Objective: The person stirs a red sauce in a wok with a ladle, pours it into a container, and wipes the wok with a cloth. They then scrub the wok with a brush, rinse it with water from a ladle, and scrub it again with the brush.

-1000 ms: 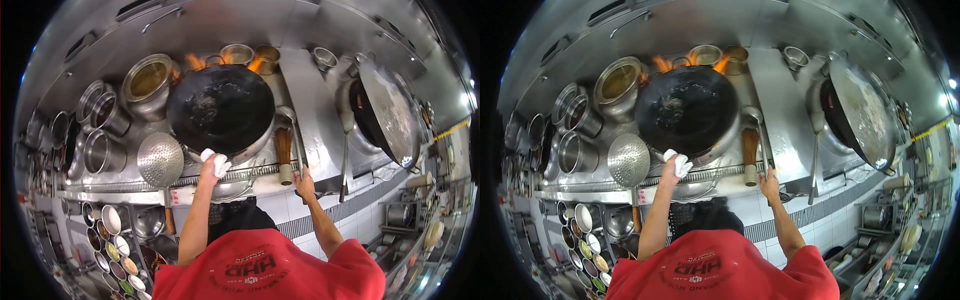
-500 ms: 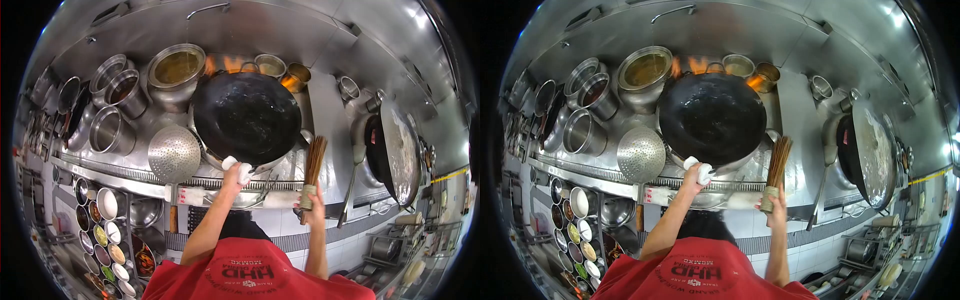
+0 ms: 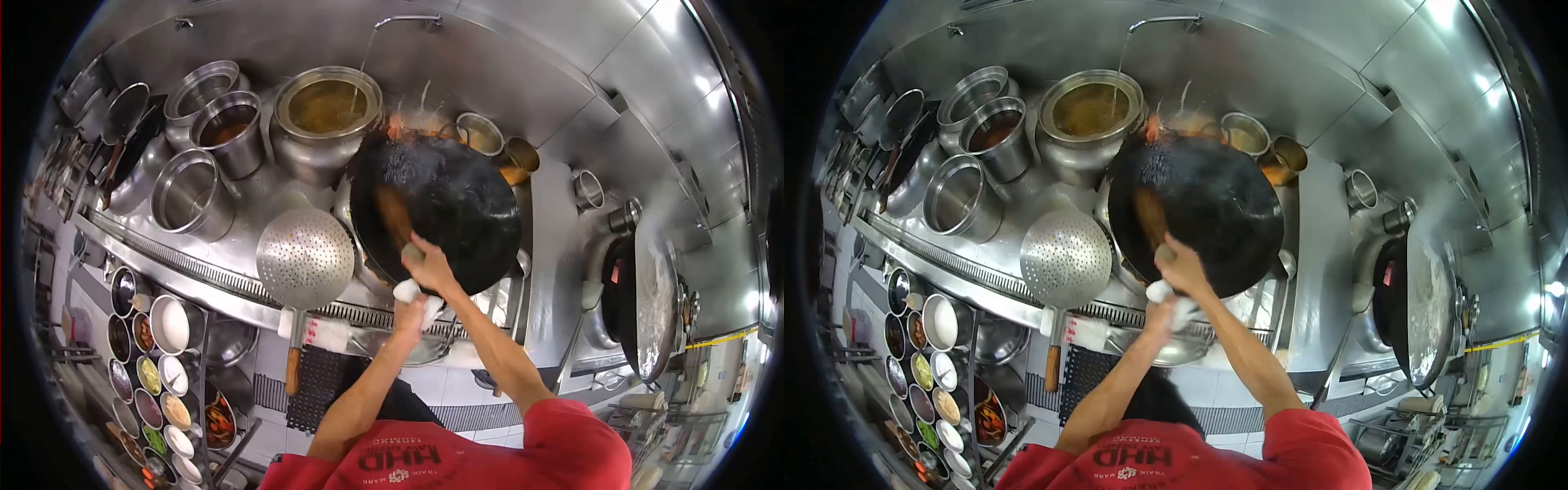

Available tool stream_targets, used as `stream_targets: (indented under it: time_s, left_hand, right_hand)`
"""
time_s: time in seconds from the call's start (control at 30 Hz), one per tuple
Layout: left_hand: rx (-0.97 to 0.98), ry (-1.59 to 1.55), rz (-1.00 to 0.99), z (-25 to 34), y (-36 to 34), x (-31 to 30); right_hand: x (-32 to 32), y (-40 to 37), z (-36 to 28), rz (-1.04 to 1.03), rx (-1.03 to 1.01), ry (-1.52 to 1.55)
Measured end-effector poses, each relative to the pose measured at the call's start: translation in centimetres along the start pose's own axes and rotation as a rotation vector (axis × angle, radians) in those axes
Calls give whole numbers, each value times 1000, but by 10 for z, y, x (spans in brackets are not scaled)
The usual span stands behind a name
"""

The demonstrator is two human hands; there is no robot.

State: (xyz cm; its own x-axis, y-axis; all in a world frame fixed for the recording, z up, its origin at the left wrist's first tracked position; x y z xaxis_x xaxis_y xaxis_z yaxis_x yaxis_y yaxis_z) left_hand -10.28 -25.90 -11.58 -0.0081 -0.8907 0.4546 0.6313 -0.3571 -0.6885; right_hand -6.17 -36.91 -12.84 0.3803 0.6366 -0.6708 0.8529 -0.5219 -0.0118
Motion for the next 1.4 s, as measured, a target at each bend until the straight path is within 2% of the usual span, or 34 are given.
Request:
stream_targets:
  time_s: [0.03,0.07,0.13,0.17,0.2,0.27,0.33,0.4,0.47,0.53,0.57,0.6,0.67,0.73,0.8,0.83,0.87,0.93,1.0,1.03,1.13,1.2,1.23,1.27,1.33,1.37,1.4]
  left_hand:
    - [32,-8,-20,14,-1,5]
    - [76,98,69,13,3,1]
    - [44,116,41,9,5,-1]
    - [-3,99,-9,4,11,-4]
    - [6,98,-7,10,12,-2]
    - [34,124,-15,11,5,-3]
    - [-28,120,-12,8,8,-2]
    - [-13,115,-2,11,14,-1]
    - [-17,128,16,-2,14,-5]
    - [1,113,28,4,11,-4]
    - [-13,93,18,4,9,-3]
    - [-15,103,12,2,10,-4]
    - [-8,88,15,-3,12,-4]
    - [-28,111,8,0,13,-7]
    - [-69,164,-3,1,11,-5]
    - [-80,167,0,0,7,-4]
    - [-44,148,9,0,5,-4]
    - [-4,122,13,1,8,-7]
    - [-13,65,-43,1,9,-4]
    - [-11,58,-44,1,13,-5]
    - [67,119,-30,-4,14,-4]
    - [35,175,16,-8,15,-9]
    - [-22,180,-5,-10,17,-10]
    - [-32,190,-19,-8,17,-7]
    - [61,101,-26,-7,17,-6]
    - [67,127,-29,-7,17,-7]
    - [16,128,-31,-12,20,-9]
  right_hand:
    - [-6,-6,-8,-92,-8,18]
    - [-10,3,-10,-64,-50,-31]
    - [-12,52,-13,151,111,24]
    - [-5,58,-13,285,52,-62]
    - [8,51,-14,285,-55,-7]
    - [4,18,-4,21,23,18]
    - [-32,-17,-1,-249,-23,-311]
    - [-44,5,23,-157,34,-465]
    - [-34,43,17,107,109,-511]
    - [-5,24,20,125,49,-260]
    - [-2,7,15,22,68,-217]
    - [0,-7,19,-52,-37,-258]
    - [-11,10,22,29,-22,-263]
    - [-22,46,10,262,245,-199]
    - [9,31,0,300,-70,-16]
    - [18,25,8,90,144,61]
    - [7,14,4,88,153,62]
    - [-22,-3,4,-222,-10,-27]
    - [-58,-16,19,-426,15,-347]
    - [-70,-3,25,-428,-13,-644]
    - [-63,48,21,-159,10,-655]
    - [-49,21,20,-182,-58,-518]
    - [-56,4,17,-280,-61,-505]
    - [-64,-10,35,-350,13,-546]
    - [-103,-23,56,-419,-164,-698]
    - [-114,-3,71,-487,-40,-798]
    - [-121,12,56,-316,23,-763]
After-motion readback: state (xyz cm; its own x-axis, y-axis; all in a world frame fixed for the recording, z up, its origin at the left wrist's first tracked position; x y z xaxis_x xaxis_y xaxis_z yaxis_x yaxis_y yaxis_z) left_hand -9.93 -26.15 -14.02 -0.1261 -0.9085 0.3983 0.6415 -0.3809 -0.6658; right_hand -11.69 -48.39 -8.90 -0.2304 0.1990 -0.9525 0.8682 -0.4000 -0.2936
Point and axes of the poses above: each hand's wrist, its own y-axis towards the middle knuckle, its own x-axis out of the palm, z = x × y, the point moved 3 cm from there along y, towards the middle knuckle, and after that the axes turned 3 degrees about z, right-handed, at the moved point
